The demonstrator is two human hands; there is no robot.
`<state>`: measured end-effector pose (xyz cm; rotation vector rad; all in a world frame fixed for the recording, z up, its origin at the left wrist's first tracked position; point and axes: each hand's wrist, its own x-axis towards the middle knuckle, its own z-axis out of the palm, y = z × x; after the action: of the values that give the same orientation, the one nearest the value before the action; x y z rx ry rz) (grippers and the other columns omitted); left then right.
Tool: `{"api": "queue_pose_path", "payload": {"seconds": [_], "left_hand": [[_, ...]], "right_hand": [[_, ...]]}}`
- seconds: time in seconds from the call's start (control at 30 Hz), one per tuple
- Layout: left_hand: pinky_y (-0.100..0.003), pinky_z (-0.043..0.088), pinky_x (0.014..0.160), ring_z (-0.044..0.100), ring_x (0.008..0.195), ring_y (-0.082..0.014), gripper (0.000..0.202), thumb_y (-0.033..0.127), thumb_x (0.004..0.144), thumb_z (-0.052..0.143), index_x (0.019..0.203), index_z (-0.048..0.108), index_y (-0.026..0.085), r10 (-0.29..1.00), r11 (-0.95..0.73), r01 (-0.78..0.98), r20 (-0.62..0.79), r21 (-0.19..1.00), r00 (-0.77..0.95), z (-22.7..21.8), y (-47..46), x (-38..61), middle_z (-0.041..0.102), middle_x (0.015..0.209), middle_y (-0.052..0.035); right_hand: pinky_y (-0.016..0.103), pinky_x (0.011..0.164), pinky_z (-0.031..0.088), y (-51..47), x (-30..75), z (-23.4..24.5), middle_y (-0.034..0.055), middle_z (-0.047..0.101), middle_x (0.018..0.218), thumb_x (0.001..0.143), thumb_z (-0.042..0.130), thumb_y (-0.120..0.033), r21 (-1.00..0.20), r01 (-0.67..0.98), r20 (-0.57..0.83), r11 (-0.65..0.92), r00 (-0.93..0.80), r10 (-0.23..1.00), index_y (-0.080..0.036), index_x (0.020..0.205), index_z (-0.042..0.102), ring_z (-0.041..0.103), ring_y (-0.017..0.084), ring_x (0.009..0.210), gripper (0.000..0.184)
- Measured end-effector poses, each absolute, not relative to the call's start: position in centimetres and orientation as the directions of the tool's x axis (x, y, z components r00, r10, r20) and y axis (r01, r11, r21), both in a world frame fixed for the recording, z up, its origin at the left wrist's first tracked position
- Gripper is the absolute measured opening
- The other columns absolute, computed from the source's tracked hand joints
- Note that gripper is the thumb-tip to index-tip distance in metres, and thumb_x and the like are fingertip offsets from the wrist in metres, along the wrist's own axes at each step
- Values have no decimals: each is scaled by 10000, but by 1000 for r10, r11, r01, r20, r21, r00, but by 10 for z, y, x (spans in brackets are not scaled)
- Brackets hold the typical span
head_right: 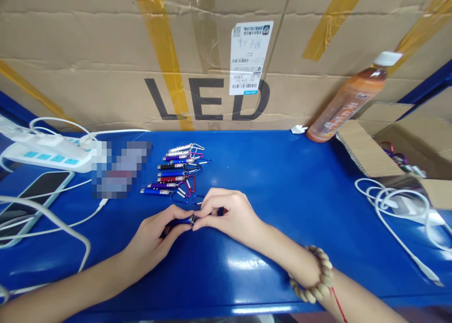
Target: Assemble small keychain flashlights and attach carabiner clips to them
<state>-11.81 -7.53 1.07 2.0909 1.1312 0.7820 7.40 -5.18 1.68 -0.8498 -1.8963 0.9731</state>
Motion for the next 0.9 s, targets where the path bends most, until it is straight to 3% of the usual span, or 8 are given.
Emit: {"api": "queue_pose_path", "payload": {"seconds": [0.17,0.37,0.5,0.6,0.73,0.9], "left_hand": [[-234,528,730,683,846,-159,112,160,884,466,842,562,198,814,-513,438,258,738,520,9,-76,-119,708,844,-18],[-219,519,696,663,753,-143,147,149,900,446,851,578,187,750,-583,367,307,724,587,8,-81,-118,690,797,-21],[-224,513,688,649,731,-143,162,142,902,432,888,587,186,745,-590,375,302,715,595,7,-82,-119,684,803,-27],[-227,504,726,641,762,-137,239,115,901,413,1052,574,209,725,-595,371,278,713,630,9,-81,-121,688,859,-20],[-209,490,731,639,777,-134,262,102,891,419,1075,582,195,752,-584,385,297,715,589,13,-78,-120,694,871,-24],[-195,478,733,634,772,-129,198,106,878,418,937,595,173,818,-480,398,235,782,525,19,-76,-117,690,866,-24]], "right_hand": [[202,497,416,-52,75,18,6,600,584,620,746,-459,-917,236,202,320,-417,886,-138,553,660,534,87,539,338],[169,420,305,-57,71,17,-36,549,502,398,852,-376,-980,195,-28,44,-352,936,-121,443,579,443,52,469,376],[169,420,289,-58,67,16,-47,532,487,388,847,-378,-982,183,-115,-55,-338,934,-121,425,535,421,46,457,405],[170,412,262,-58,65,17,-54,506,473,391,847,-385,-975,213,-135,-67,-325,936,-121,420,504,383,37,442,434],[167,405,290,-57,66,18,-41,517,493,440,836,-411,-966,259,-74,5,-297,952,-119,473,552,396,42,445,409],[176,446,411,-57,71,18,1,574,704,620,766,-403,-876,231,345,423,-313,885,-148,800,697,479,53,506,319]]}}
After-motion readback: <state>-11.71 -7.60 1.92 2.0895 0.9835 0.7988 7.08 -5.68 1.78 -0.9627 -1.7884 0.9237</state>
